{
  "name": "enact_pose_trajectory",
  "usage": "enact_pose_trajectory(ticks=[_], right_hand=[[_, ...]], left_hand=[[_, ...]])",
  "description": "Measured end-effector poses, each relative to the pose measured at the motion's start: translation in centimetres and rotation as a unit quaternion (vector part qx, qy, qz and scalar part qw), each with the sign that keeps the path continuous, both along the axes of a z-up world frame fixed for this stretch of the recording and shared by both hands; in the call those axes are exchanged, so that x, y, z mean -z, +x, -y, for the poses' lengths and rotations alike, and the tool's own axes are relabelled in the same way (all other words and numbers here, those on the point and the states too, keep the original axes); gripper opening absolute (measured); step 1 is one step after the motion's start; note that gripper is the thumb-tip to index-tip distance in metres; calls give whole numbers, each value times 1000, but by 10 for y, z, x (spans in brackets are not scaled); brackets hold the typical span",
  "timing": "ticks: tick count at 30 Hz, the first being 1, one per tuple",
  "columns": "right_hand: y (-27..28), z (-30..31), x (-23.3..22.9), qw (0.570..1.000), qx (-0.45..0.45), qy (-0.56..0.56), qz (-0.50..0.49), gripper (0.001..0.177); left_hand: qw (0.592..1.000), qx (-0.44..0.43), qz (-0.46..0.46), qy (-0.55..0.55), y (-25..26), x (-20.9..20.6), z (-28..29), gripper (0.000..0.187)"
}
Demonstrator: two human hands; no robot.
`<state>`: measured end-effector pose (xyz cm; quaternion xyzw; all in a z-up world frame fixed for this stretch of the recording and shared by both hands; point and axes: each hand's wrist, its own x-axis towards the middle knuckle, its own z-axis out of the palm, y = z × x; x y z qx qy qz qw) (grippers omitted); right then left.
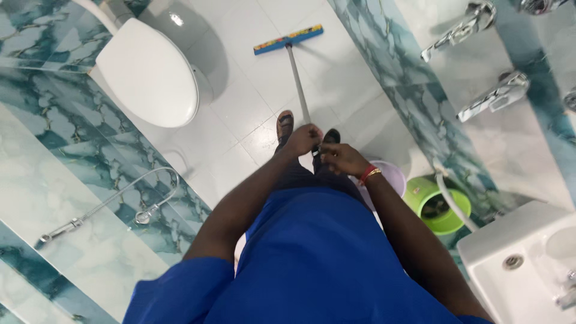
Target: The person pushes water across a bathroom floor using a squeegee, maneuvering the tool around a bucket and a toilet.
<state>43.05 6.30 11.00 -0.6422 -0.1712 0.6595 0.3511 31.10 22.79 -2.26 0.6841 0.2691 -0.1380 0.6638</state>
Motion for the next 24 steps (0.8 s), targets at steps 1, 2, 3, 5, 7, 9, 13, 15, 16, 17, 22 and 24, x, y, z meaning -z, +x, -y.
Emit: enact_pose_trajectory(ticks=[1, 2, 3, 5, 7, 9, 13, 15, 16, 17, 22, 24], right_hand=[[1, 8, 0, 1000, -4, -13, 11, 41], [2, 14, 1, 999, -8, -26, 22, 39], [4, 19, 3, 999, -11, -40, 30, 39], [8, 21, 13, 994, -44, -77, 58, 38], [8, 21, 28, 992, -70, -89, 63, 38], [0, 16, 49, 992, -87, -78, 44, 39], [-29, -3, 92, 987, -94, -121, -43, 39], [-45, -8, 106, 981, -139, -133, -14, 51], [-56, -5, 109, 983, -107, -135, -65, 48], [-65, -11, 114, 982, -74, -130, -112, 46], [-92, -46, 110, 982, -35, -126, -138, 42], [-98, -60, 102, 980, -13, -135, -144, 35]], left_hand=[[999, -30, 3, 11, -8, -9, 8, 16], [998, -61, 6, 22, -12, -21, 14, 17], [996, -76, -12, 49, -16, -35, 19, 17], [988, -106, -52, 99, -23, -67, 25, 20], [987, -114, -89, 70, -29, -93, 32, 22], [987, -106, -88, 87, -38, -107, 44, 23], [987, -106, -42, 117, -62, -112, 69, 32], [987, -108, -47, 106, -78, -116, 75, 37], [987, -97, -55, 117, -87, -119, 72, 39], [985, -86, -61, 134, -92, -122, 64, 40], [982, -119, -78, 122, -122, -145, 42, 41], [981, -126, -80, 121, -128, -144, 26, 42]])
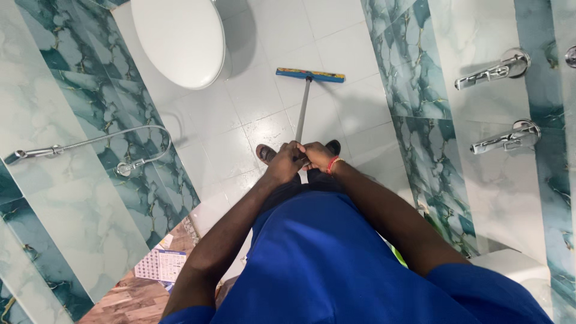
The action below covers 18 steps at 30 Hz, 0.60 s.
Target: The person pushes water across a bathroom floor using a squeegee, maneuvering the tool around a bucket and a toilet.
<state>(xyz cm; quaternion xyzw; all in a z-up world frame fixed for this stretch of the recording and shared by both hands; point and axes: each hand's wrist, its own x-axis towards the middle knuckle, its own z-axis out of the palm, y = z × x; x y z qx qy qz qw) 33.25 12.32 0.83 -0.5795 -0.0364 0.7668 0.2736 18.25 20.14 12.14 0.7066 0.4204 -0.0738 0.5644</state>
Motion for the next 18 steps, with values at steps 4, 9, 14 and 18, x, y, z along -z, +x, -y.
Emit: enact_pose_trajectory(ticks=[4, 9, 14, 18], right_hand=[[-19, -31, -2, 999, 45, -7, 5, 35], [-49, -60, 40, 991, 122, -27, -51, 27], [-85, -69, 57, 972, -81, 139, 173, 41], [-91, -90, 56, 960, -93, 123, 233, 57]], left_hand=[[998, -21, 22, 51, -22, 6, -18, 51], [979, -130, -59, -148, -44, 19, -54, 76], [975, -61, -139, -163, -65, 38, -73, 71], [984, -13, -114, -139, -62, 48, -84, 61]])
